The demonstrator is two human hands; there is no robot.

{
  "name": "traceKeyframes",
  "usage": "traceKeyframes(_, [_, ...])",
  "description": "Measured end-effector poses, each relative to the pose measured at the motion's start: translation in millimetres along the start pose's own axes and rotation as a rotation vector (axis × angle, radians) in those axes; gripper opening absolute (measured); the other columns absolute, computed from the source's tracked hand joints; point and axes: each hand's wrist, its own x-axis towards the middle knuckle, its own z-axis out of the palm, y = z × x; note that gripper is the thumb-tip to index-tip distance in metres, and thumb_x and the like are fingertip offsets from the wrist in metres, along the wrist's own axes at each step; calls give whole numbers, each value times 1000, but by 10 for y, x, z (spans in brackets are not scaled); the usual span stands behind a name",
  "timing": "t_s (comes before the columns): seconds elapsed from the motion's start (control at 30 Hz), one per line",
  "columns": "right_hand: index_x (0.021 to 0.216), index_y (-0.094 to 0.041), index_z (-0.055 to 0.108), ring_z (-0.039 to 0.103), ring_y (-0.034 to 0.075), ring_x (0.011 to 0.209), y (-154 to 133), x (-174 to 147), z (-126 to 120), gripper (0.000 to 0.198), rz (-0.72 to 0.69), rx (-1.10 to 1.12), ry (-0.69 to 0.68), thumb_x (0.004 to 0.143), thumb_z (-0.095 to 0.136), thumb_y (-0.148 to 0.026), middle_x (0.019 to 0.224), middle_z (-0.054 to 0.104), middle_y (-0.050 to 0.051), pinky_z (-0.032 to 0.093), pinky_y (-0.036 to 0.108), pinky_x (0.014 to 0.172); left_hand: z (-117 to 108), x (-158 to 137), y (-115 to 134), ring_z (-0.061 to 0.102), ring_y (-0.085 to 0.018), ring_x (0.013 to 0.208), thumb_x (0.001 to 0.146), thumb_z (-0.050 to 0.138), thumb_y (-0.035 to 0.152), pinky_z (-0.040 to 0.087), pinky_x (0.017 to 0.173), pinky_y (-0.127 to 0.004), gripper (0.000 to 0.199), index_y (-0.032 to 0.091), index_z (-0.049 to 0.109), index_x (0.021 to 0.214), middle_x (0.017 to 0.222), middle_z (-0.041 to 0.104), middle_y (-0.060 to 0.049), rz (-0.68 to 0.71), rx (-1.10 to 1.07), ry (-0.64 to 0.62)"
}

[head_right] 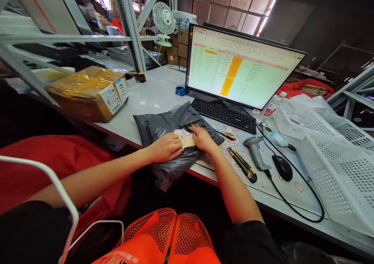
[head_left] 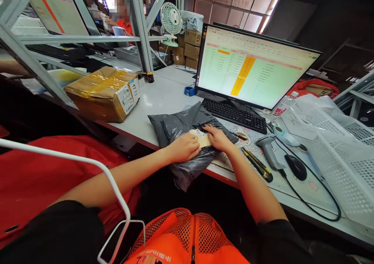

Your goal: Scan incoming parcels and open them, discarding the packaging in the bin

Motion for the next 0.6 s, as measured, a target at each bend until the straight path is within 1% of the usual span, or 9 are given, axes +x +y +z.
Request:
traceKeyframes(0.07, [143,-17,70,47,23,153,51,-31,4,50,-24,43,-18,100,45,-8,155,59,9,31,44,132,-39,-132,27,64,-24,88,110,44,33,49,86,-38,36,15,70,93,91,72,-10,-50,-41,-21])
traceKeyframes(0.1, [143,-18,70,48,22,152,74,-49,-8,49,-39,59,-21,101,46,-8,155,60,8,31,43,132,-62,-165,37,65,-24,92,110,45,35,50,85,-37,34,14,71,102,98,73,-11,-108,-48,-24])
traceKeyframes(0.13, [143,-19,70,48,21,152,92,-65,-24,48,-46,69,-19,101,48,-9,155,60,8,31,43,132,-85,-172,44,65,-26,99,109,48,37,52,86,-37,34,12,70,114,110,72,-13,-166,-45,-26])
traceKeyframes(0.17, [143,-19,69,49,22,151,104,-75,-40,47,-48,73,-15,100,52,-10,155,60,8,32,42,131,-105,-156,47,64,-28,108,107,51,39,53,88,-38,37,12,67,127,124,70,-15,-210,-35,-32])
traceKeyframes(0.23, [143,-18,69,52,23,149,115,-76,-65,45,-37,63,-8,99,60,-13,154,60,9,35,41,130,-135,-75,40,57,-33,124,105,54,41,54,92,-41,50,14,58,146,147,60,-16,-234,-11,-82])
traceKeyframes(0.3, [139,-17,71,58,25,144,116,-55,-71,43,-23,17,8,97,68,-17,152,63,12,39,40,127,-140,33,21,54,-35,127,106,51,41,56,88,-43,52,19,54,153,153,55,-14,-230,1,-159])
traceKeyframes(0.4, [126,-17,78,63,28,137,111,-12,-49,33,-35,-110,56,93,74,-16,145,68,14,44,41,121,-96,186,-9,58,-34,120,108,46,36,56,81,-42,44,20,60,146,144,60,-15,-246,6,-218])
traceKeyframes(0.5, [118,-17,79,64,28,131,90,16,-14,28,-67,-217,69,91,75,-14,141,70,13,48,39,115,-13,309,-25,60,-32,115,108,43,25,54,86,-41,35,14,70,129,129,65,-17,-228,28,-196])
traceKeyframes(0.6, [112,-18,78,64,25,124,44,39,9,21,-43,-299,58,94,69,-12,133,71,10,49,35,108,47,375,-37,60,-31,113,106,42,17,52,82,-40,32,11,72,117,120,68,-17,-210,42,-158])
